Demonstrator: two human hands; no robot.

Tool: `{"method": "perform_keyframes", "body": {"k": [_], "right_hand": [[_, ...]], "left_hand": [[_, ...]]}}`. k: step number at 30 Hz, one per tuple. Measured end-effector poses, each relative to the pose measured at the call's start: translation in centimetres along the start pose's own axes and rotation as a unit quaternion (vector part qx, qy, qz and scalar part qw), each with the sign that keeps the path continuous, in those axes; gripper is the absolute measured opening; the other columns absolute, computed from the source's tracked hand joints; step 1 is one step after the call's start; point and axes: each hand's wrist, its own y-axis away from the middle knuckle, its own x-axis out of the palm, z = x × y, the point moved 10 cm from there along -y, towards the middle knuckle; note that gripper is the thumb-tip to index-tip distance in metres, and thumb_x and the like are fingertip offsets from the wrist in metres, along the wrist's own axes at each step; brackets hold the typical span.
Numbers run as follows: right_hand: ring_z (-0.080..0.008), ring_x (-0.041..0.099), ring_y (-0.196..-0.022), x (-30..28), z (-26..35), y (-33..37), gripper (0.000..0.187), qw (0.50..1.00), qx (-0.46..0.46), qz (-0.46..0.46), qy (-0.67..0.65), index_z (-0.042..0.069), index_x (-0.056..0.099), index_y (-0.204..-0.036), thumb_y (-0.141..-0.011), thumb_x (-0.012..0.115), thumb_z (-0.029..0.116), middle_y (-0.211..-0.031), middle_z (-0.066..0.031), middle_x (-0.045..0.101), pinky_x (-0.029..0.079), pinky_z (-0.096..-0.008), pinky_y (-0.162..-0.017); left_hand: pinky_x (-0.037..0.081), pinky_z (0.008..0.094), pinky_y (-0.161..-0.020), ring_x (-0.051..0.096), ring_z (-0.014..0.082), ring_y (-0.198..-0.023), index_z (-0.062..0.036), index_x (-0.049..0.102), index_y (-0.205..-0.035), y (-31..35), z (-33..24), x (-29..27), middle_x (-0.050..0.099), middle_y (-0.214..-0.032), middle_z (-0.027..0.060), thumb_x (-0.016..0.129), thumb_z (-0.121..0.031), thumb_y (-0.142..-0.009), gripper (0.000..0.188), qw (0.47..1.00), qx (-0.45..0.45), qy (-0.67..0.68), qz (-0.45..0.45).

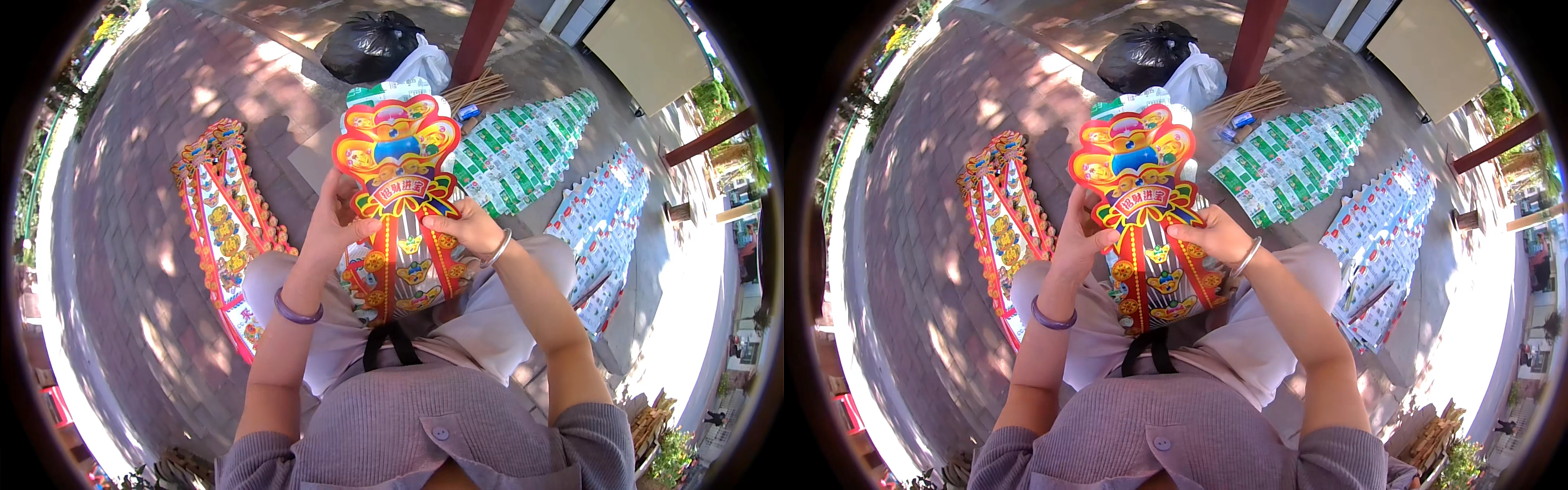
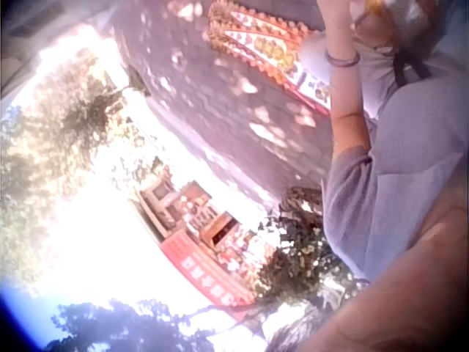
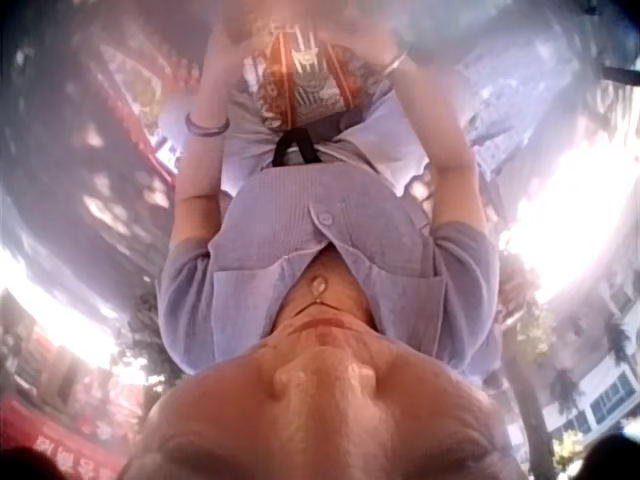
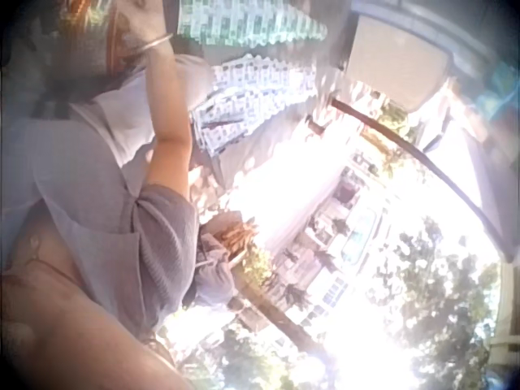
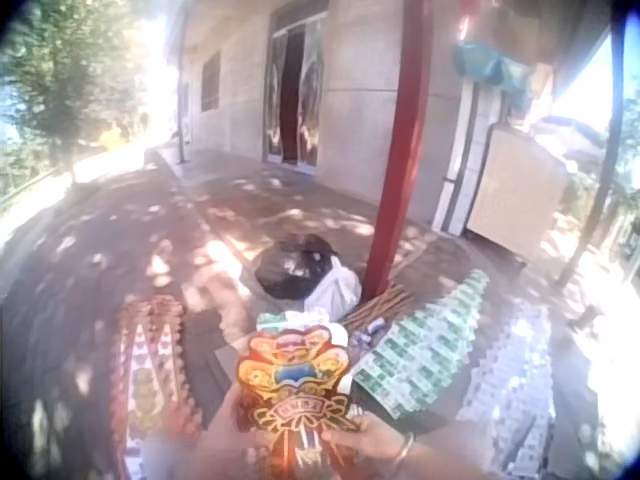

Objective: The person assembles colorful paper banners by stapling segments together and attaching wooden sticks. They handle several banners, aligning segments and securing them with a stapler before placing them on the ground.

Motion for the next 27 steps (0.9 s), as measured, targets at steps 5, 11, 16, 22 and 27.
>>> {"method": "perform_keyframes", "body": {"k": [5,11,16,22,27], "right_hand": [[-0.0078,0.059,-0.088,1.4,0.1,1.5,0.033,0.997,-0.020,0.038,0.060,-0.003,0.062,-0.110,-0.084,0.068,0.017,-0.098,-0.0041,0.066,0.048,-0.0248,-0.078],[-0.0141,0.059,-0.096,-1.1,6.6,2.5,0.061,0.977,-0.195,-0.019,-0.080,0.000,0.039,-0.133,-0.079,0.068,0.001,-0.120,-0.0077,0.055,0.049,-0.0273,-0.084],[-0.0143,0.058,-0.102,-0.8,12.4,3.9,0.067,0.936,-0.345,-0.058,0.037,0.004,0.038,-0.135,-0.076,0.067,-0.006,-0.122,-0.0075,0.053,0.050,-0.0258,-0.083],[-0.0118,0.060,-0.094,-0.4,13.9,4.5,0.048,0.907,-0.391,-0.145,0.053,0.001,0.046,-0.124,-0.080,0.066,-0.002,-0.111,-0.0068,0.058,0.051,-0.0245,-0.079],[-0.0109,0.060,-0.095,-0.6,13.9,5.3,0.037,0.889,-0.403,-0.194,0.095,-0.001,0.051,-0.118,-0.082,0.062,0.001,-0.106,-0.0066,0.059,0.049,-0.0231,-0.078]], "left_hand": [[0.047,0.0342,-0.093,0.051,0.0209,-0.116,-0.0077,0.020,-0.144,-2.3,-4.1,1.4,0.046,-0.131,0.0105,0.069,0.008,-0.072,0.088,0.996,0.061,0.043,-0.040],[0.047,0.0342,-0.093,0.051,0.0211,-0.115,-0.0069,0.026,-0.139,-1.6,-5.1,2.3,0.046,-0.129,0.0108,0.064,0.011,-0.075,0.077,0.990,0.119,0.023,-0.065],[0.050,0.0332,-0.089,0.054,0.0214,-0.112,-0.0050,0.024,-0.137,-0.9,-4.8,3.7,0.048,-0.125,0.0136,0.066,0.007,-0.076,0.074,0.990,0.120,0.017,-0.066],[0.053,0.0300,-0.082,0.060,0.0197,-0.102,-0.0056,0.028,-0.129,-0.8,-5.9,4.7,0.053,-0.115,0.0144,0.067,0.006,-0.077,0.067,0.985,0.153,-0.030,-0.075],[0.054,0.0272,-0.078,0.061,0.0181,-0.098,-0.0059,0.032,-0.122,-1.0,-6.2,4.6,0.054,-0.113,0.0134,0.068,0.005,-0.077,0.059,0.984,0.154,-0.044,-0.079]]}}
